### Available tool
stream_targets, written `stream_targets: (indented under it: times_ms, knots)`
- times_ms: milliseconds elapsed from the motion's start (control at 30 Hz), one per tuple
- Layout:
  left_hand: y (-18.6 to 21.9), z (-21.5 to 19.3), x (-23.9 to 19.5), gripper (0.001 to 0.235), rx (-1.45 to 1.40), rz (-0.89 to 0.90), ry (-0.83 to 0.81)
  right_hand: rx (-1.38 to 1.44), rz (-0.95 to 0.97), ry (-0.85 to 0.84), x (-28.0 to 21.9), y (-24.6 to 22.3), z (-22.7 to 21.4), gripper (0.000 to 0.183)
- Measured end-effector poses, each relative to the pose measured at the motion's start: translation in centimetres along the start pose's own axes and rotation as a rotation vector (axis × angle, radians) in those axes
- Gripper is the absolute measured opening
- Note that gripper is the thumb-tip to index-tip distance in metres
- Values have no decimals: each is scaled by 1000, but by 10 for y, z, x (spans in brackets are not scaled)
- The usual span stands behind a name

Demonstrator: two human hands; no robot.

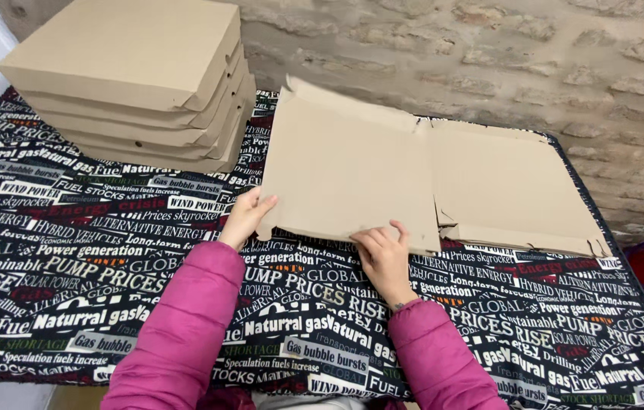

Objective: The person folds multiple cardboard pizza box flats into boxes, adding each completed box to a growing stack on the table.

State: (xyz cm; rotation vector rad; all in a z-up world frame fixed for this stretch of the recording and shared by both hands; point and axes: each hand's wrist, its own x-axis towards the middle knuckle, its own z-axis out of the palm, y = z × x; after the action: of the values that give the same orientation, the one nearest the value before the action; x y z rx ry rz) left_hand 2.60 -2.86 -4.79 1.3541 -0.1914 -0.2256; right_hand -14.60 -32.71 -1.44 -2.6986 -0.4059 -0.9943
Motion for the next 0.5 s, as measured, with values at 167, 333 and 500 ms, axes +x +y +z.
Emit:
stream_targets:
  times_ms: [167, 333, 500]
  knots:
    - [20, -14, -26, 44, 525, 162, 18, -34, 215, -71, -3, 14, 3, 10]
    - [42, -3, -47, 47, 569, 236, -133, 24, 315, -158, -5, 23, 6, 7]
    - [55, -1, -55, 35, 612, 292, -242, 19, 330, -149, -8, 28, 9, 8]
